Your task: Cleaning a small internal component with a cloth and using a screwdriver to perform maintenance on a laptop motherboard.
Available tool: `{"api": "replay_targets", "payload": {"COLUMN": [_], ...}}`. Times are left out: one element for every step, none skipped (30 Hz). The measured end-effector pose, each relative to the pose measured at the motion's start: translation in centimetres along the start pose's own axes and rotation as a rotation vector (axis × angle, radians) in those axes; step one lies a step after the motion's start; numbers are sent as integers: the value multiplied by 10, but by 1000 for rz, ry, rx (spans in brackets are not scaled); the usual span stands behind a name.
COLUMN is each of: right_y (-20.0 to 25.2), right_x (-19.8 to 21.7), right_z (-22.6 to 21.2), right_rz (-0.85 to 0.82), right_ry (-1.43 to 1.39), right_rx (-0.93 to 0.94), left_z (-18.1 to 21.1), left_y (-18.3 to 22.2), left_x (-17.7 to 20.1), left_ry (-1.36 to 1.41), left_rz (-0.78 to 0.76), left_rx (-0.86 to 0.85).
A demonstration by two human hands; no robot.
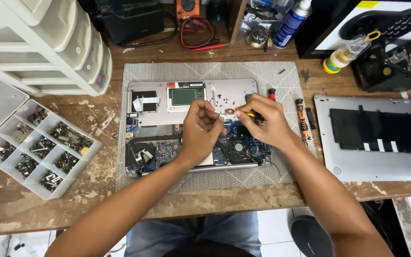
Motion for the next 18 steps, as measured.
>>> {"api": "replay_targets", "payload": {"right_y": [-1,1,3,4,7,7,7,6,5,5,6,7,9,6,3,0,2,3], "right_x": [0,0,-1,-2,-1,-2,-4,-5,-6,-7,-8,-9,-9,-5,-1,2,4,6], "right_z": [-4,-2,1,5,5,7,10,8,7,5,5,6,6,3,0,-4,-2,0], "right_rz": [-7,-4,-14,-24,-22,-41,-61,-59,-64,-72,-72,-74,-77,-77,-96,-116,-117,-129], "right_ry": [-2,4,-5,-14,-9,-7,-5,-5,-10,-17,-18,-11,-3,-3,2,5,2,9], "right_rx": [-5,-6,-9,-9,-8,-21,-34,-31,-33,-39,-41,-38,-35,-41,-44,-45,-48,-60], "left_z": [0,-1,-2,-3,0,3,5,2,0,-4,-3,-2,-2,-3,-4,-4,-6,-7], "left_y": [-1,0,0,0,1,1,0,0,0,1,1,0,0,0,-1,0,1,0], "left_x": [0,0,1,1,-1,-1,-1,0,1,2,2,2,1,0,-1,0,1,1], "left_ry": [19,23,32,40,42,26,9,8,4,2,0,-20,-41,-39,-22,-7,-8,-12], "left_rz": [-1,-6,-2,3,-2,-12,-22,-23,-34,-43,-43,-50,-58,-59,-29,2,4,-1], "left_rx": [10,10,15,19,16,34,52,49,43,41,43,35,26,31,35,38,42,36]}}
Point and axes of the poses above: each hand's wrist, its own y-axis away from the middle knuckle, its own x-axis out of the back of the hand, z = x × y, the point moved 4 cm from there along -y, towards the middle knuckle, and after that the axes turned 4 degrees about -x, right-handed, at the moved point
